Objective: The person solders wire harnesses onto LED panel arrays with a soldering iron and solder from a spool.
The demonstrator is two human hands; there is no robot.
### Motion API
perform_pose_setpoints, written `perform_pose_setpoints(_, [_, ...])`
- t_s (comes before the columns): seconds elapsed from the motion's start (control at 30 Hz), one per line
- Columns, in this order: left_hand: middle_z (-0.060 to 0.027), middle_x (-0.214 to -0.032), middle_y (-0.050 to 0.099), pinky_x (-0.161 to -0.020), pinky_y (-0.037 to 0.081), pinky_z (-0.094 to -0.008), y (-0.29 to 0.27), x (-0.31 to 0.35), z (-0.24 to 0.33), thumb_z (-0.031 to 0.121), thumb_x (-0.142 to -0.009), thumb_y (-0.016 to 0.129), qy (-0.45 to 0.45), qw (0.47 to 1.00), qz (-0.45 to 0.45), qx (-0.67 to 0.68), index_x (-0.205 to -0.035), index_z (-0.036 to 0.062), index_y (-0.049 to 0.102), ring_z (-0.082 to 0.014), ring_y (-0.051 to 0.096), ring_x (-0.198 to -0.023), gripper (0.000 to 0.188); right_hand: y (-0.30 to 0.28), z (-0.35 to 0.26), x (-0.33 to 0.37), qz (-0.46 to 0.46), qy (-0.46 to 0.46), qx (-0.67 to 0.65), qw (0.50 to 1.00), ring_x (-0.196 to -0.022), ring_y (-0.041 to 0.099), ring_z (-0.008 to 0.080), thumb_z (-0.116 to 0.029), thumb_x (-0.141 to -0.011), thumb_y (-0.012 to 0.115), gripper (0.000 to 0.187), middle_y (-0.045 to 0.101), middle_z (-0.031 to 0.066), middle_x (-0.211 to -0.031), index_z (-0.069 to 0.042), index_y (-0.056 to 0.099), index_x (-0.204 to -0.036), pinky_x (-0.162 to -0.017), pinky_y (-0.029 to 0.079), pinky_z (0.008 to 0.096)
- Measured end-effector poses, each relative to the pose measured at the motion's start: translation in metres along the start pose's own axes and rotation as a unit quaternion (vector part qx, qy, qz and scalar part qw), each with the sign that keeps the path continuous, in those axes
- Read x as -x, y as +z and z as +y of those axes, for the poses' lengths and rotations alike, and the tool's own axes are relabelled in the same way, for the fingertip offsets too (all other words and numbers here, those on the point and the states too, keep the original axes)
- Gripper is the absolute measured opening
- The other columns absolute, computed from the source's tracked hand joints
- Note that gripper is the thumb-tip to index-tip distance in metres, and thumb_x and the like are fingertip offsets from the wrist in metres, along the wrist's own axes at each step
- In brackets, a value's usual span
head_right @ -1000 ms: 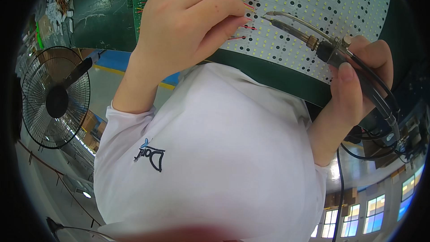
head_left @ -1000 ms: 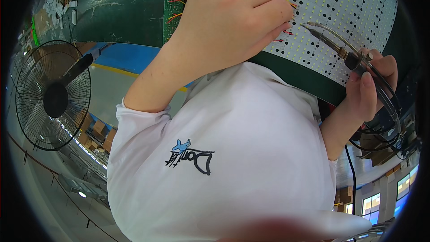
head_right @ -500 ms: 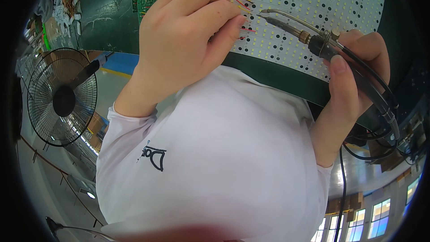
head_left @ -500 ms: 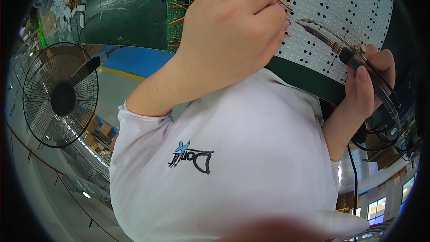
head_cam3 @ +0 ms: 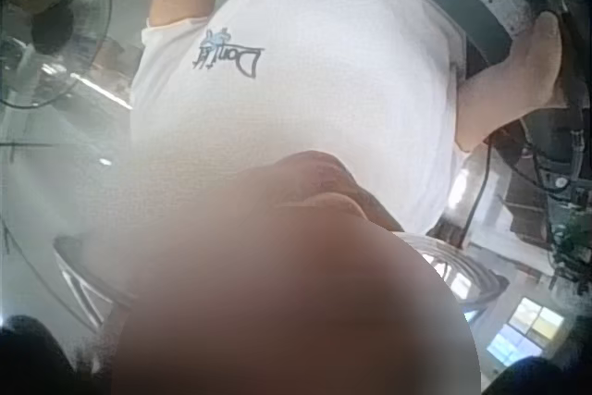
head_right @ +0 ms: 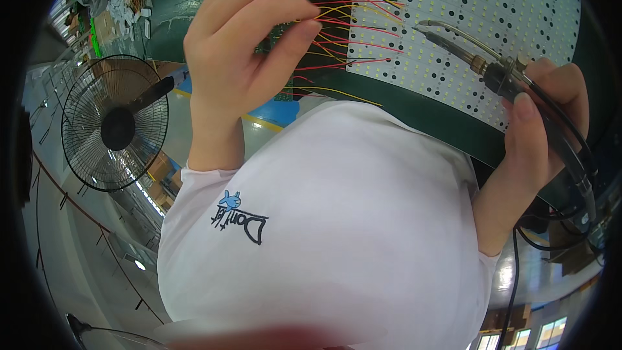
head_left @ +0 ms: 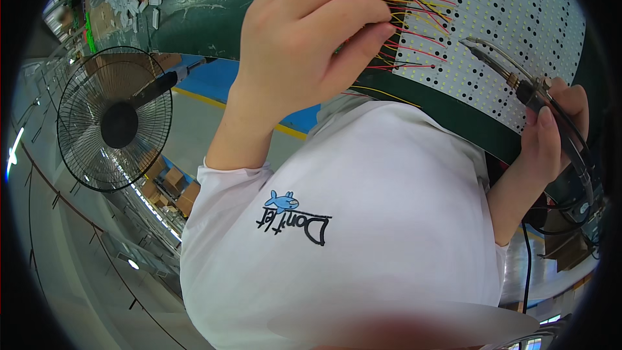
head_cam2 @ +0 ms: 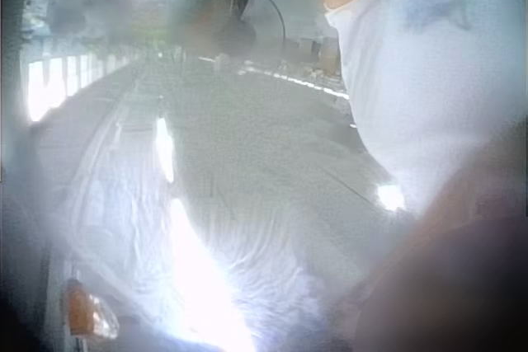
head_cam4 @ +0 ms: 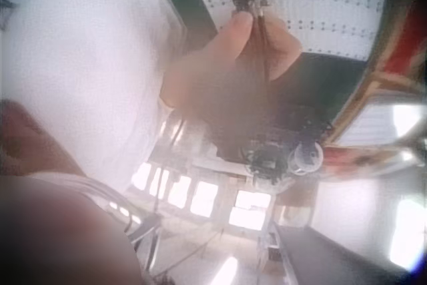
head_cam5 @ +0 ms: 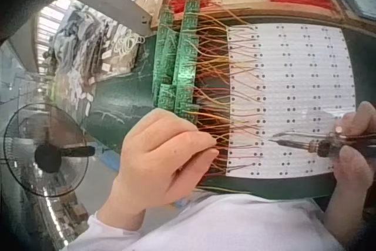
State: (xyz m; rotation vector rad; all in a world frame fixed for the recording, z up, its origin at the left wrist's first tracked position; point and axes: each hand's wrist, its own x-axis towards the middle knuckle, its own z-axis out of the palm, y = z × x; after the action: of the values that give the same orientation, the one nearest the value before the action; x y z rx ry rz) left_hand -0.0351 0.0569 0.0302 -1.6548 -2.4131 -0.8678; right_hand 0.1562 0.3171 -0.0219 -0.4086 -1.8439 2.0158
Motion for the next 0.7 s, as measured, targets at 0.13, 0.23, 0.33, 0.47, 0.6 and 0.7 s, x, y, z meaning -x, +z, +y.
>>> perform_pose_setpoints(0.13, [-0.0049, -0.086, 0.072, -0.067, 0.053, -0.0338, 0.016, -0.011, 0.012, 0.011, -0.073, 0.084, 0.004, 0.998, -0.003, -0.064, -0.089, 0.0128, 0.076, -0.0245, 0.067, -0.078, 0.017, 0.01, -0.004, -0.001, 0.011, 0.001, 0.008, 1.0, -0.067, 0.042, 0.0093, -0.016, -0.082, 0.07, 0.027, 0.047, 0.0053, -0.074, -0.002, 0.048, -0.082, -0.06, 0.031, 0.0224])
perform_pose_setpoints(0.23, [-0.0051, -0.084, 0.061, -0.067, 0.051, -0.0337, 0.011, -0.025, 0.024, 0.012, -0.079, 0.073, -0.034, 0.991, -0.109, -0.071, -0.085, 0.0069, 0.066, -0.0236, 0.063, -0.08, 0.01, 0.014, -0.008, 0.002, 0.04, 0.006, 0.017, 0.999, -0.068, 0.042, 0.009, -0.017, -0.082, 0.071, 0.027, 0.048, 0.0051, -0.075, -0.002, 0.048, -0.083, -0.06, 0.031, 0.0218])
perform_pose_setpoints(0.33, [-0.0048, -0.085, 0.062, -0.068, 0.052, -0.0338, 0.018, -0.025, 0.02, 0.01, -0.08, 0.067, -0.04, 0.985, -0.152, -0.072, -0.085, 0.0075, 0.065, -0.0223, 0.063, -0.082, 0.006, 0.013, -0.007, 0.002, 0.039, 0.007, 0.004, 0.999, -0.069, 0.042, 0.0088, -0.018, -0.082, 0.071, 0.028, 0.048, 0.0045, -0.075, -0.002, 0.048, -0.083, -0.06, 0.031, 0.0212])
perform_pose_setpoints(0.47, [-0.0059, -0.086, 0.061, -0.073, 0.049, -0.0354, 0.026, -0.024, 0.02, 0.008, -0.081, 0.062, -0.019, 0.991, -0.121, -0.056, -0.088, 0.007, 0.062, -0.0238, 0.061, -0.082, 0.007, 0.011, -0.008, 0.002, 0.03, 0.004, 0.013, 0.999, -0.069, 0.042, 0.0085, -0.019, -0.083, 0.071, 0.029, 0.047, 0.004, -0.075, -0.003, 0.047, -0.082, -0.059, 0.03, 0.0212])
perform_pose_setpoints(0.6, [-0.0077, -0.088, 0.059, -0.078, 0.045, -0.0366, 0.032, -0.019, 0.02, 0.007, -0.082, 0.06, -0.02, 0.994, -0.111, -0.002, -0.092, 0.0066, 0.059, -0.0253, 0.058, -0.085, 0.01, 0.018, -0.012, 0.002, 0.026, -0.005, 0.025, 0.999, -0.068, 0.042, 0.0088, -0.02, -0.083, 0.071, 0.029, 0.048, 0.0043, -0.074, -0.003, 0.047, -0.081, -0.059, 0.031, 0.0221])
perform_pose_setpoints(0.7, [-0.0078, -0.087, 0.057, -0.079, 0.043, -0.0377, 0.038, -0.018, 0.02, 0.008, -0.083, 0.061, -0.012, 0.994, -0.11, 0.017, -0.094, 0.0069, 0.059, -0.0257, 0.057, -0.084, 0.011, 0.024, -0.016, 0.002, 0.036, 0.0, 0.046, 0.998, -0.067, 0.042, 0.01, -0.017, -0.082, 0.071, 0.027, 0.049, 0.0048, -0.073, -0.002, 0.048, -0.08, -0.059, 0.031, 0.0232])
